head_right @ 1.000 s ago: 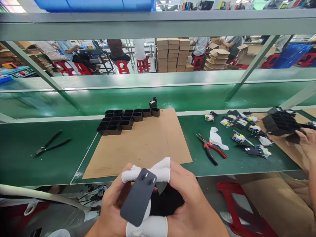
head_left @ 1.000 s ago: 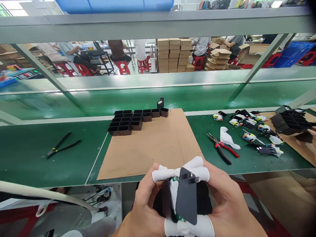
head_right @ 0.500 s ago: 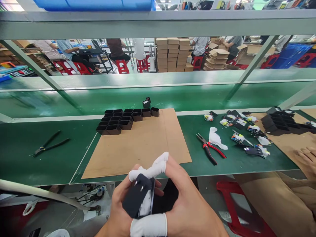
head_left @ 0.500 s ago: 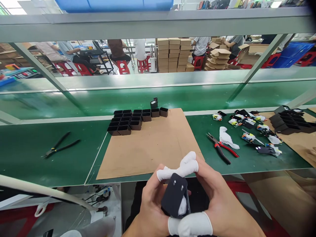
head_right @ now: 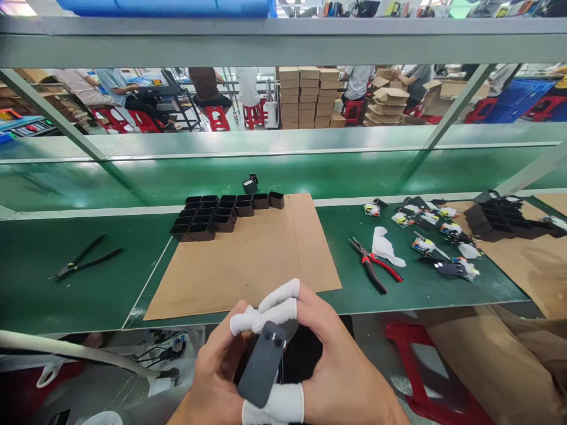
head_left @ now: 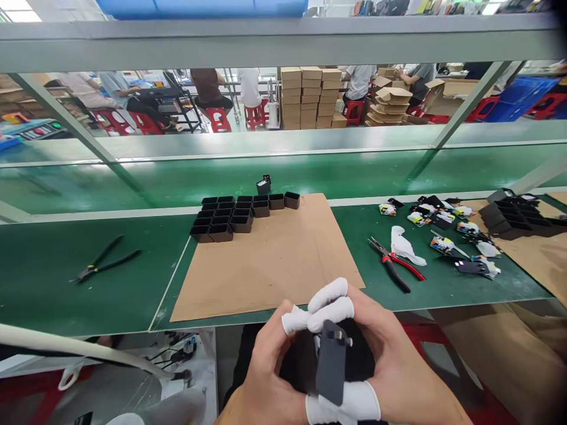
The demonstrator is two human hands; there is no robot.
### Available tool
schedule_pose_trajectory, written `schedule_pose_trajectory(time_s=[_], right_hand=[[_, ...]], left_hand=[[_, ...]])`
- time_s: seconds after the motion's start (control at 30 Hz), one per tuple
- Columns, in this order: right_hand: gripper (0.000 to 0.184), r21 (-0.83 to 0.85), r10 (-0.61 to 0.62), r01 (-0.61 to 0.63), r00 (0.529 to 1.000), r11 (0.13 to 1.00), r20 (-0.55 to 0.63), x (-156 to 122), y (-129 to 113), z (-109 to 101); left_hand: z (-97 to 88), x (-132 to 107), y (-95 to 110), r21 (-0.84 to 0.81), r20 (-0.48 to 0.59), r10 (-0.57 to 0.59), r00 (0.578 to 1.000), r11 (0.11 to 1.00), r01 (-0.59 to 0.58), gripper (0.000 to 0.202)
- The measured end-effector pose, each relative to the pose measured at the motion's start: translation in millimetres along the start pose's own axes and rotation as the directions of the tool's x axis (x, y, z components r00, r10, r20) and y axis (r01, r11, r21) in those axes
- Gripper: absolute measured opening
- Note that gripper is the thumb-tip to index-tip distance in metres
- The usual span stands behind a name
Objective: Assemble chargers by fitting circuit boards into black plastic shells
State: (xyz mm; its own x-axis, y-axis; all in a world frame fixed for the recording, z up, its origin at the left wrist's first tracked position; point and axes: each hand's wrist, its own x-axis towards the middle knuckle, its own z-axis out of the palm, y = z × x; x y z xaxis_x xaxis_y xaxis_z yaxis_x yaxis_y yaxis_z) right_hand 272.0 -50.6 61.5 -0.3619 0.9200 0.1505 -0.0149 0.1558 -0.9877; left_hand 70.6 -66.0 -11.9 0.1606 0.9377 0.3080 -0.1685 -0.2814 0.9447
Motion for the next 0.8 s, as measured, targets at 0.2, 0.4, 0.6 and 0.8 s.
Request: schedule_pose_trajectory(time_s=[0.2, 0.4, 0.6, 0.8], right_hand=[[0.042, 0.108, -0.099, 0.114, 0.986, 0.988, -0.134, 0.3, 1.6, 1.9], [0.06, 0.13, -0.046, 0.058, 0.995, 0.99, -0.09, -4.4, 7.4, 4.3], [0.048, 0.183, -0.051, 0.101, 0.963, 0.978, -0.264, 13.6, 40.2, 3.5], [0.024, -0.504, 0.089, -0.218, 0.96, 0.836, -0.267, 85.9, 84.7, -25.8]], left_hand=[[0.4, 18.2, 17.8, 0.063, 0.07, 0.036, 0.997, 0.997, -0.041, 0.088], [-8.3, 11.8, 9.2, 0.09, 0.015, 0.041, 0.999, 0.995, -0.043, 0.09], [-33.2, -1.3, -16.5, 0.239, -0.13, -0.197, 0.972, 0.945, 0.224, 0.074], [-44.7, -15.9, -38.4, 0.266, -0.345, -0.222, 0.912, 0.909, 0.322, 0.077]])
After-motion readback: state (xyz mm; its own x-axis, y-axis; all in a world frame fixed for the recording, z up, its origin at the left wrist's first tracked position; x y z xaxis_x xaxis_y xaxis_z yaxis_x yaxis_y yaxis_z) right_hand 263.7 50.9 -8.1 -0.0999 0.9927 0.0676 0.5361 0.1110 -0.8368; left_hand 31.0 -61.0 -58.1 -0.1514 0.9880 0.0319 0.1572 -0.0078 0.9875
